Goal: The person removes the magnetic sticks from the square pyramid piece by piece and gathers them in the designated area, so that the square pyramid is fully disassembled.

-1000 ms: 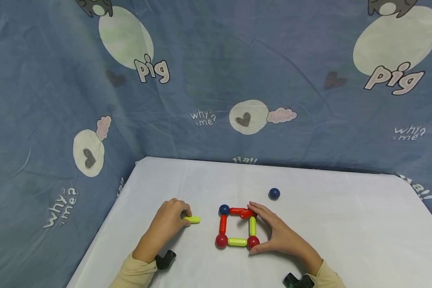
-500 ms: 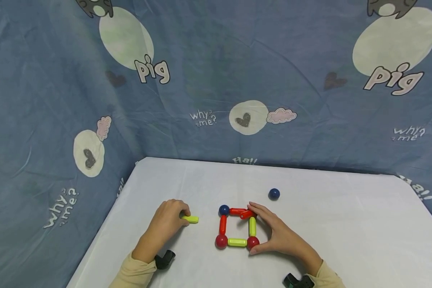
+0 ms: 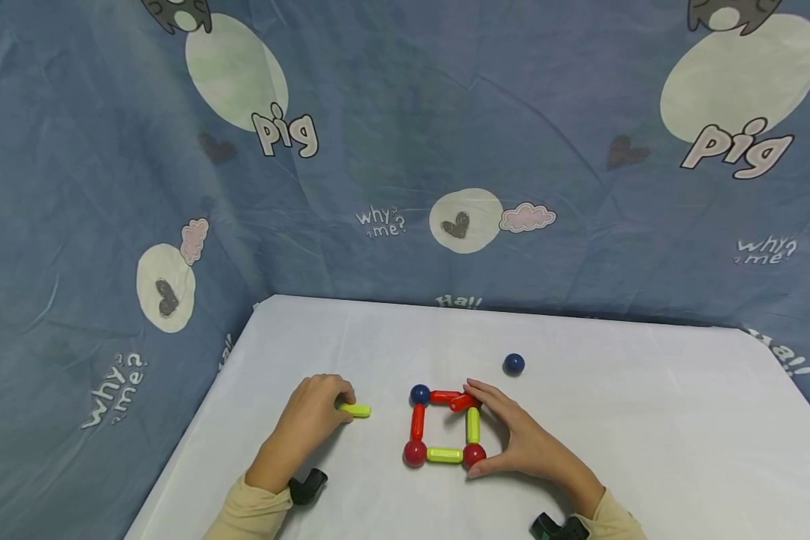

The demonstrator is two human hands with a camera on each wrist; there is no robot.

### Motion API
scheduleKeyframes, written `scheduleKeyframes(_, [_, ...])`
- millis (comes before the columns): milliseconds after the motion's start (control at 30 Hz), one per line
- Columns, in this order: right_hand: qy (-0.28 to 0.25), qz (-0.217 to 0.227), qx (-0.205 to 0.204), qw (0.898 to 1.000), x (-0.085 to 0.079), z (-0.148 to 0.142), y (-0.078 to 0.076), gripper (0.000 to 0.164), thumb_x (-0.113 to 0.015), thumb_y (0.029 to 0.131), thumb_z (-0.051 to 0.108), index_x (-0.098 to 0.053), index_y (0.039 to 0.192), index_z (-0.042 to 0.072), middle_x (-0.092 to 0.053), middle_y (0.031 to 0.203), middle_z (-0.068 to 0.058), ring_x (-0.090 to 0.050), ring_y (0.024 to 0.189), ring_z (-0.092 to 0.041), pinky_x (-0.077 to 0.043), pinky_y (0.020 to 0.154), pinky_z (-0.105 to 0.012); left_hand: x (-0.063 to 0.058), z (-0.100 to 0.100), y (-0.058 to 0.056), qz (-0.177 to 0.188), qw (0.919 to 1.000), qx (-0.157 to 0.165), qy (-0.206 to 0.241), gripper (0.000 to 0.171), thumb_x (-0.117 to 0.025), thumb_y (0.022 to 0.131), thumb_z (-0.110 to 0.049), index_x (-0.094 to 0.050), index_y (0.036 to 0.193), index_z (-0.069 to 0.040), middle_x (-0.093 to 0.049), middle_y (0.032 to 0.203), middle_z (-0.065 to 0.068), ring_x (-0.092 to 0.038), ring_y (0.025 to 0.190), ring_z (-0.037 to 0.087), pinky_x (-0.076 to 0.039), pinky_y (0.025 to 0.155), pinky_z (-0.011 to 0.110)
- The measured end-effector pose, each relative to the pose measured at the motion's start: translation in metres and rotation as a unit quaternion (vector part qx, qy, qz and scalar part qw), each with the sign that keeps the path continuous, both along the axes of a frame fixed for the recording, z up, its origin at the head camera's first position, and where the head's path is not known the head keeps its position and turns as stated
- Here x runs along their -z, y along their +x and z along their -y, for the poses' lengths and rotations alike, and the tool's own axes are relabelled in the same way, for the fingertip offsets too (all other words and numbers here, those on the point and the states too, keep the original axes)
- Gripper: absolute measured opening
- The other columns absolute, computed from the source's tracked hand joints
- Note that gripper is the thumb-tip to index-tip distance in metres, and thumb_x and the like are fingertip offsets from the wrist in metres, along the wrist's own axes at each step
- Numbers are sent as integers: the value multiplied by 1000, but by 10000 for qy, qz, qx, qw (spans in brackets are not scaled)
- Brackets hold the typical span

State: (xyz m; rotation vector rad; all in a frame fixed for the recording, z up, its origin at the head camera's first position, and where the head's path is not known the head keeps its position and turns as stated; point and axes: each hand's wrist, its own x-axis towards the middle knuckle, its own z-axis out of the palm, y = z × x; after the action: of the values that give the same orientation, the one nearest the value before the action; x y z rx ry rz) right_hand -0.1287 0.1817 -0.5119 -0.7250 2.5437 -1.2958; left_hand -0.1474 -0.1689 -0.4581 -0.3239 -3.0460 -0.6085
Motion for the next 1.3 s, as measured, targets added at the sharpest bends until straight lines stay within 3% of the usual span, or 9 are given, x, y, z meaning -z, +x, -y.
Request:
scheduleKeyframes(300, [52,-73,18,10000,1,0,0,113,-94,65,55,-39,160,24,-35,168,-1,-31,155,-37,-33,116,-70,-1,1,-1,-56,10000,8,79,28,-95,61,1,-77,78,-13,-76,84,0,-69,83,19,-56,77,39])
scheduleKeyframes(1033, [39,-56,8,10000,2,-1,-2,114,-94,65,56,-39,160,26,-34,169,0,-30,156,-36,-32,117,-69,-1,-1,-2,266,9994,167,153,27,-96,63,-3,-77,77,-15,-75,84,-3,-68,82,15,-56,78,39])
scheduleKeyframes(1300, [40,18,-1,10000,2,0,-2,113,-93,66,56,-39,160,27,-33,169,3,-30,156,-35,-32,117,-69,-6,-8,-5,197,9975,316,598,15,-92,76,-17,-79,82,-15,-75,85,-5,-63,76,11,-53,72,32])
